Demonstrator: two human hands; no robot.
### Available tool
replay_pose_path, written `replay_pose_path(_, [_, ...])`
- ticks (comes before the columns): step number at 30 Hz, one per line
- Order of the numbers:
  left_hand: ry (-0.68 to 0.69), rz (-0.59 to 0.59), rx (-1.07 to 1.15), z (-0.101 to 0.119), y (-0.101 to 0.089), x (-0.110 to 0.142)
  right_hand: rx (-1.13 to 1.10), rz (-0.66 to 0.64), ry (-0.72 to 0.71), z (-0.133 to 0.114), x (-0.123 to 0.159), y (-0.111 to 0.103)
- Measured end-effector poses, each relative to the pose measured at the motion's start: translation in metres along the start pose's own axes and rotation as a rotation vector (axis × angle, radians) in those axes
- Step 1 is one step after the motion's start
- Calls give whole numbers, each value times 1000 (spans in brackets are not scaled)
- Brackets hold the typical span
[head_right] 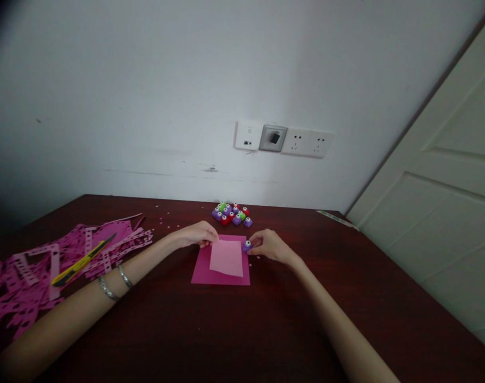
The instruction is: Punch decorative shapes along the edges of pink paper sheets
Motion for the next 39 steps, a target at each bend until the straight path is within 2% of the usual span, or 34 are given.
replay_pose_path(24, [-26,3,17,-1,3,0,18,14,19,4,-1,1])
replay_pose_path(39, [-29,-1,28,0,3,1,39,31,6,-4,2,4])
Point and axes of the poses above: each hand's wrist, its own x-axis away from the middle knuckle, its own y-axis out of the palm, z = x × y, the point moved 9 cm from there along -x, towards the middle knuckle, and after that the axes turned 8 degrees about -x, right-handed, at the moved point
